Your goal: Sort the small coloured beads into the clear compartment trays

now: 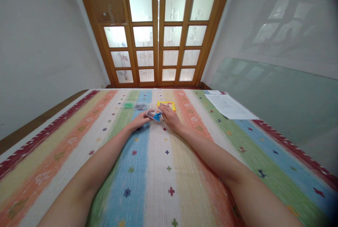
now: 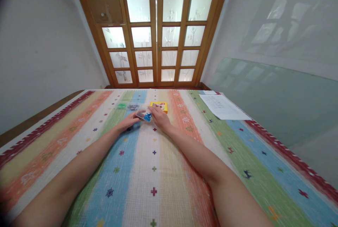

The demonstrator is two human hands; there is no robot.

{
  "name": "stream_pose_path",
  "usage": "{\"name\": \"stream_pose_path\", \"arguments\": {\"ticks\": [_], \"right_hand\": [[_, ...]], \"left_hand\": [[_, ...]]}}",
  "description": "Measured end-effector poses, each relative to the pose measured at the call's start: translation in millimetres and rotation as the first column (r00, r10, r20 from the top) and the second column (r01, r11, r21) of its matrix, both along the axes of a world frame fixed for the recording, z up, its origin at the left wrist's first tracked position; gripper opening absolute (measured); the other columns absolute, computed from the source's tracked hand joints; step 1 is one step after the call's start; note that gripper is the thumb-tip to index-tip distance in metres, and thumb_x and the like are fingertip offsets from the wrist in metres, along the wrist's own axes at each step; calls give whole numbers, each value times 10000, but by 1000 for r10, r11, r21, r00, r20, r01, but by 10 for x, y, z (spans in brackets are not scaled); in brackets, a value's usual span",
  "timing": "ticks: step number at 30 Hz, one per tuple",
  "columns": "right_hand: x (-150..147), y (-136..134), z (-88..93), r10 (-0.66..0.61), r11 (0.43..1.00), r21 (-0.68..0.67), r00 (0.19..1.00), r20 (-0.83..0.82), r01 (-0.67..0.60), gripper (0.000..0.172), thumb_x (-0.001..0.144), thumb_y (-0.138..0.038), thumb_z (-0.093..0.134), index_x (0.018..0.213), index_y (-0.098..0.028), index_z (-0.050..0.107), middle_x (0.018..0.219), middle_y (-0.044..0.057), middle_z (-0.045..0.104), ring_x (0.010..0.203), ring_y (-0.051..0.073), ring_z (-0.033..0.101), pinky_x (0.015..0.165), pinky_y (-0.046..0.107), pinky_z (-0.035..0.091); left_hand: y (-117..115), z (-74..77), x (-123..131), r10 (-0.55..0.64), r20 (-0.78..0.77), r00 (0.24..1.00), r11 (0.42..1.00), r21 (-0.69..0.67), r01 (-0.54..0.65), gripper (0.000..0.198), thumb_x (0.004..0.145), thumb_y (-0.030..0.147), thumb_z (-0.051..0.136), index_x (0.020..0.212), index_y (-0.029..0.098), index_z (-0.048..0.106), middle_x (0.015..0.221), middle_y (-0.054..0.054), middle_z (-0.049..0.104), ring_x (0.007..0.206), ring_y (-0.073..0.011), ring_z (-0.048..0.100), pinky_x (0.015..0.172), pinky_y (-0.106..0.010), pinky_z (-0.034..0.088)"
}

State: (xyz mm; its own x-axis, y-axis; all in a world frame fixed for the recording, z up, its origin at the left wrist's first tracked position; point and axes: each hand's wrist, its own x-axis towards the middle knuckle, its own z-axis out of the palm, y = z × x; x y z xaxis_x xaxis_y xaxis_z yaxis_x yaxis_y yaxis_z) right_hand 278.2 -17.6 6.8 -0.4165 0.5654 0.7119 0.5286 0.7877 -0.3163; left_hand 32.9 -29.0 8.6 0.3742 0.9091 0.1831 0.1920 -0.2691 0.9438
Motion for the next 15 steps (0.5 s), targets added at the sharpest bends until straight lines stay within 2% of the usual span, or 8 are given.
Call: {"name": "stream_pose_path", "arguments": {"ticks": [3, 7, 10, 15], "right_hand": [[9, -4, 9, 18, 1000, -12, 1000, 1, -18, 432, 1082, -220, 461, 1488, -273, 600, 1437, 111, 663, 1387, 254, 583, 1179, 473, 481], [13, 9, 6, 45, 999, -19, 998, -44, -46, 401, 1091, -272, 450, 1449, -262, 631, 1406, 112, 686, 1336, 253, 620, 1166, 486, 485], [14, 20, -4, 58, 997, -45, 995, -84, -62, 377, 1102, -344, 449, 1392, -249, 669, 1339, 112, 723, 1273, 258, 658, 1133, 474, 504], [34, 15, -12, 80, 993, -85, 994, -79, -87, 353, 1103, -404, 468, 1312, -252, 709, 1235, 105, 758, 1164, 252, 698, 1040, 421, 541]], "left_hand": [[-16, -4, 14, 0, 2, 1000, 1000, -8, 0, 613, 829, 390, 739, 1411, 231, 629, 1217, -73, 764, 1112, -248, 707, 1048, -391, 516], [45, -58, -5, 131, -25, 991, 987, 95, -128, 453, 855, 502, 733, 1196, 204, 705, 1133, -81, 768, 1008, -241, 713, 961, -374, 545], [88, -76, -46, 214, -34, 976, 964, 169, -205, 359, 850, 491, 730, 1035, 184, 722, 1047, -82, 760, 946, -226, 698, 907, -357, 550], [97, -68, -86, 243, -78, 967, 950, 221, -220, 303, 878, 426, 683, 1051, 180, 717, 1036, -67, 756, 808, -176, 683, 801, -315, 552]]}}
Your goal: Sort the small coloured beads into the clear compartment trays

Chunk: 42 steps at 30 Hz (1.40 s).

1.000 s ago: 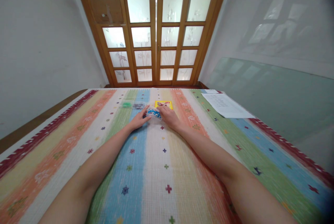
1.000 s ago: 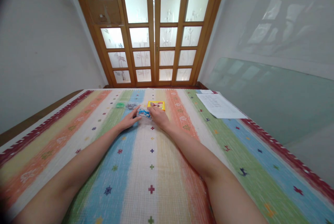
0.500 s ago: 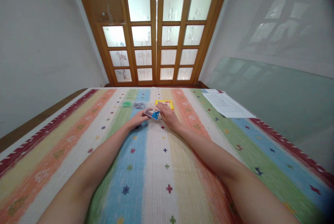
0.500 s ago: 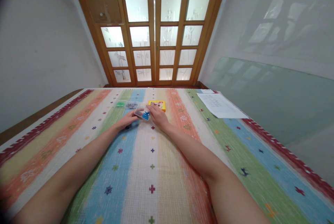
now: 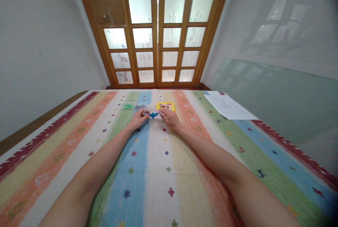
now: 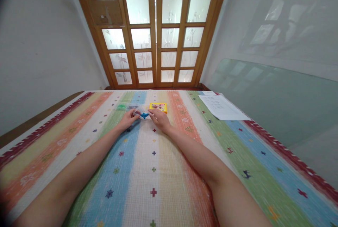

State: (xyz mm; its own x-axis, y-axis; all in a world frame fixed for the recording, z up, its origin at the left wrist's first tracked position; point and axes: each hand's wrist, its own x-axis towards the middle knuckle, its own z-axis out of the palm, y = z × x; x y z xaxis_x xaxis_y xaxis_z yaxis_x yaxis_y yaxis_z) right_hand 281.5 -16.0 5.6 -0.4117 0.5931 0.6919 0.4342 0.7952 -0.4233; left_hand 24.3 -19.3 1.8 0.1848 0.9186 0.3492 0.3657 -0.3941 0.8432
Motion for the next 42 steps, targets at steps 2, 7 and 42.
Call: {"name": "stream_pose_path", "arguments": {"ticks": [2, 7, 42], "right_hand": [[6, -8, -2, 9, 1000, 2, 1000, 10, -9, 335, 1095, -406, 491, 1290, -252, 716, 1220, 102, 760, 1147, 249, 701, 1023, 405, 542], [8, -24, 0, 25, 1000, 16, 999, 22, -26, 304, 1087, -390, 515, 1257, -243, 720, 1213, 107, 756, 1141, 246, 699, 1011, 392, 541], [-39, -96, 45, -62, 997, 57, 980, 189, 52, 708, 1042, -436, 612, 1676, -321, 318, 1560, 150, 503, 1472, 309, 461, 1201, 540, 437]], "left_hand": [[3, -6, -12, 15, -42, 999, 1000, 23, -14, 290, 883, 409, 672, 1058, 183, 715, 1030, -61, 759, 787, -176, 678, 784, -314, 551], [-3, -8, -41, 61, -135, 989, 993, 111, -46, 276, 915, 394, 645, 1098, 202, 724, 1048, -54, 768, 847, -207, 691, 845, -346, 549], [-133, -21, 341, -104, 171, 980, 989, -88, 121, 434, 897, 508, 731, 1165, 167, 731, 1194, -134, 760, 1097, -273, 708, 1009, -427, 561]]}}
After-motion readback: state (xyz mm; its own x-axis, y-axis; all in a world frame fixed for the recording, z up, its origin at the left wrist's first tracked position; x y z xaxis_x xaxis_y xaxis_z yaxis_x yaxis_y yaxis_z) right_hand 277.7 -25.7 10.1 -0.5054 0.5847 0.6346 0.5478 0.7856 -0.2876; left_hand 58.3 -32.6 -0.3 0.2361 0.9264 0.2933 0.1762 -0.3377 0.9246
